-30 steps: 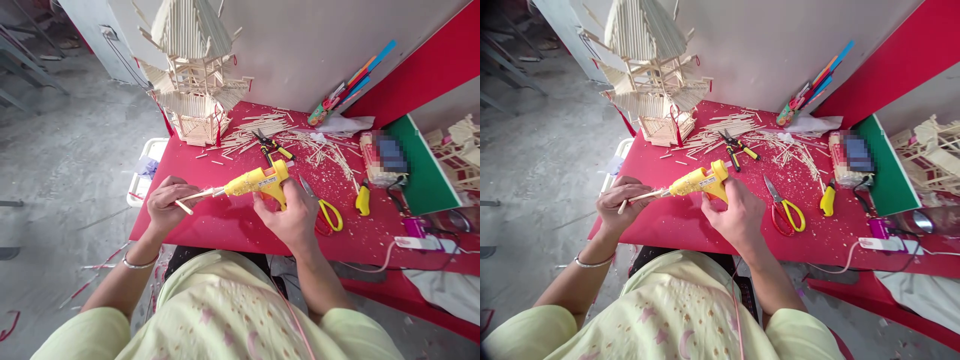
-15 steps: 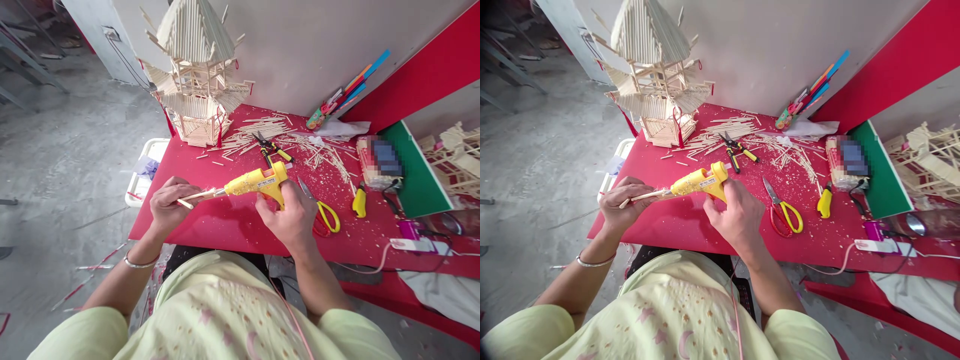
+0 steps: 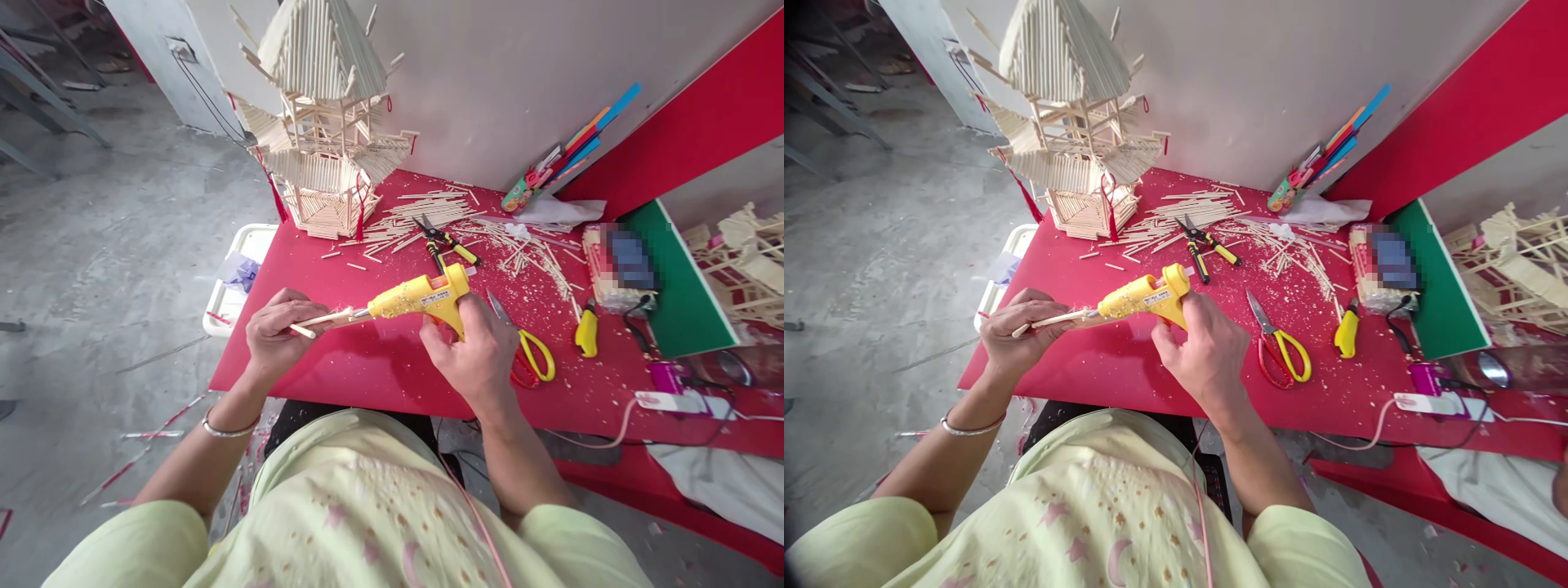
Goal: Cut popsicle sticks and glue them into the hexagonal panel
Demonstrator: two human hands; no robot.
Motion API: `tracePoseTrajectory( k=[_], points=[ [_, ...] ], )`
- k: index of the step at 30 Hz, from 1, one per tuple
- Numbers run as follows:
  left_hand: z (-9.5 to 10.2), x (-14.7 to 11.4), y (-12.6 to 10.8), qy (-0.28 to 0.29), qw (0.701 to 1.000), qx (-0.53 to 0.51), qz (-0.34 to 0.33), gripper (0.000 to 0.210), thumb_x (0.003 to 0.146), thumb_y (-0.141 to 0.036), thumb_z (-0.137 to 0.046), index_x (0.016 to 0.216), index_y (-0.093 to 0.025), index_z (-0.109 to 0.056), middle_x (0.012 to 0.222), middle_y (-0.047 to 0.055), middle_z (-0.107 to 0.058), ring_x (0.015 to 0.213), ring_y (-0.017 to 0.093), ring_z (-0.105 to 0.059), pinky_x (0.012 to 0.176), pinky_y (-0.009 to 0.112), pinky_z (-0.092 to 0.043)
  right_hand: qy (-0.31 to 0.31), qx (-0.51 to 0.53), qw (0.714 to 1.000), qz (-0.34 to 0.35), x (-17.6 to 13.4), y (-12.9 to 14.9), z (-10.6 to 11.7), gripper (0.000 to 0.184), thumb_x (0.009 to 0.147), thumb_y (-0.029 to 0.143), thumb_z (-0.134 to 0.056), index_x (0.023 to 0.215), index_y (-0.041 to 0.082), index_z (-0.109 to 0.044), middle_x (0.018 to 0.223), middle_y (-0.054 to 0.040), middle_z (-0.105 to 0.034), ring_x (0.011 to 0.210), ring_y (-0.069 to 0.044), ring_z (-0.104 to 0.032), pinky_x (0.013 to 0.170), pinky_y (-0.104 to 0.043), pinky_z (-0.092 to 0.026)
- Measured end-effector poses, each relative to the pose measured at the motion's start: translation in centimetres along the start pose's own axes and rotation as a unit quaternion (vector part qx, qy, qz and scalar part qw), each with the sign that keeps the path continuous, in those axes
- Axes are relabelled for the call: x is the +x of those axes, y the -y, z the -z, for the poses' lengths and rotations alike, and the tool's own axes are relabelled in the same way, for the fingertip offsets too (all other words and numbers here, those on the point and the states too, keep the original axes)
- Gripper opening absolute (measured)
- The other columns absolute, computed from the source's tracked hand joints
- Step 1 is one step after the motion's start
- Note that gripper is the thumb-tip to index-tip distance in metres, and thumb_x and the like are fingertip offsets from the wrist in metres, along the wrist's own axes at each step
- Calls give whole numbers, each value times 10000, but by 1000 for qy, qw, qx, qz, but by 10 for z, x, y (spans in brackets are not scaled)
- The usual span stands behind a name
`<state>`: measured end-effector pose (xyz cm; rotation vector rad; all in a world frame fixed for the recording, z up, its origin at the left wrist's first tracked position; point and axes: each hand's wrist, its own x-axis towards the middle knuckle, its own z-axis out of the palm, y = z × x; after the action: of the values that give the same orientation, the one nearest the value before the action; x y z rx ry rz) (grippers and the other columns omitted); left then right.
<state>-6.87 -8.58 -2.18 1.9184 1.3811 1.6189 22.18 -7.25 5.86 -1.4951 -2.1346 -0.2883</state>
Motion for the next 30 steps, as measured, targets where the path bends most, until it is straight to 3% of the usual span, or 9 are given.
tracePoseTrajectory(
  k=[8, 12, 19, 25, 30],
  points=[
    [-1, 0, 2, -17, 999, -16, -22, 86, 812, -260, -878, 855, -229, -811, 780, 47, -788, 710, 184, -650, 624, 325, -553, -100, 20, 994, 39, -1, -7, -10, 177, 872, 288, -612, 1016, 196, -659, 755, -28, -695, 657, -196, -644, 573, -299, -426],
    [-2, 1, -1, -16, 999, -34, -31, 110, 806, -200, -876, 894, -244, -826, 778, 35, -788, 701, 178, -638, 619, 320, -547, -106, 12, 994, 38, -2, -11, -11, 167, 876, 293, -618, 1008, 196, -650, 753, -30, -691, 650, -205, -635, 568, -315, -410],
    [-3, 0, 0, -23, 999, -30, 11, 103, 796, -300, -890, 853, -240, -829, 748, 36, -778, 696, 184, -648, 595, 323, -544, -97, 9, 995, 33, -5, -18, -10, 138, 885, 274, -616, 995, 197, -644, 767, -33, -684, 671, -209, -638, 576, -319, -405],
    [-5, 0, 2, -30, 998, -46, -30, 152, 788, -223, -894, 912, -286, -831, 766, -2, -778, 691, 167, -637, 580, 311, -525, -82, -5, 997, 18, -9, -23, -11, 128, 892, 280, -610, 986, 201, -648, 758, -34, -663, 672, -214, -631, 582, -326, -398],
    [-5, -2, 3, -29, 998, -56, -23, 190, 785, -190, -895, 934, -293, -837, 767, 7, -766, 707, 176, -635, 596, 324, -519, -60, -12, 998, -10, -11, -27, -13, 125, 898, 313, -609, 958, 208, -645, 782, -44, -674, 686, -214, -632, 587, -322, -390]
  ],
)
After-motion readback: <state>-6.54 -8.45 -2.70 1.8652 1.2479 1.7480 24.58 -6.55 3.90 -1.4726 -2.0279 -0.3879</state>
